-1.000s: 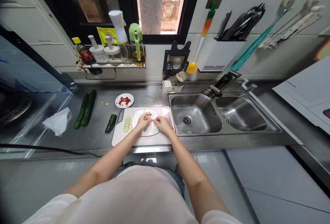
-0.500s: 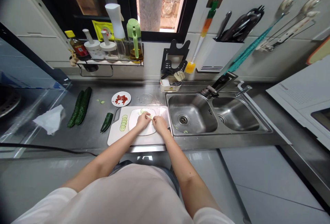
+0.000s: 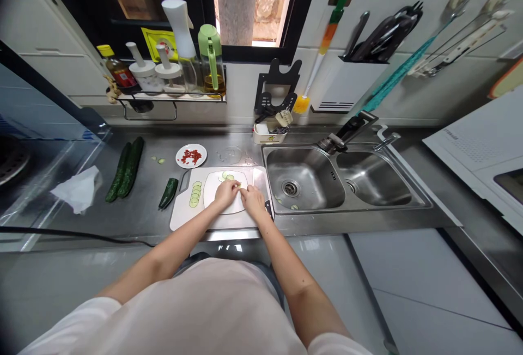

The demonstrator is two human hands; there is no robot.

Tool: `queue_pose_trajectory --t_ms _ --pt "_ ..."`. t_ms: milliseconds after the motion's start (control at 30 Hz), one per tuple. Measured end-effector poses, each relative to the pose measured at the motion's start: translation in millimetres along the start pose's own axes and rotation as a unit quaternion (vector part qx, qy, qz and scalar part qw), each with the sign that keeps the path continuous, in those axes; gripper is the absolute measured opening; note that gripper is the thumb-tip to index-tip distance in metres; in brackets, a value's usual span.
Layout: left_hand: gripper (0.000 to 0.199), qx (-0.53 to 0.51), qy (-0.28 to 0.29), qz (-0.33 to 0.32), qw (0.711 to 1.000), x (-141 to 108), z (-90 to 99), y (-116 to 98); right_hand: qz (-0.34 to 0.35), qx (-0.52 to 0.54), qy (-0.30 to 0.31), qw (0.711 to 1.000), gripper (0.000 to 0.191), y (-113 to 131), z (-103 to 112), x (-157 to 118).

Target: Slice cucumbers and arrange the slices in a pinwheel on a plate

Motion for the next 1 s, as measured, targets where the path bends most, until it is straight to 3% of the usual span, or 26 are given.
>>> queue_pose_trajectory --t_ms 300,1000 --pt "0.024 0.044 0.004 0.012 0.999 -7.9 1.1 -3.6 -0.037 -0.021 0.03 0.999 0.039 6.1 -2.0 -7.2" --pt "0.022 0.042 -0.011 0.017 0.999 -4.7 -3.9 -2.2 -0.061 -0.015 0.049 0.997 0.04 8.1 -1.9 -8.9"
Point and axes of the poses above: each hand's wrist, its own x-axis towards the middle knuckle, its own z-axis out of the back of the hand, y = z × x, the point moved 4 cm from there along x, towards the middle knuckle, and after that the axes turned 8 degrees about -x, right-handed, at the moved point
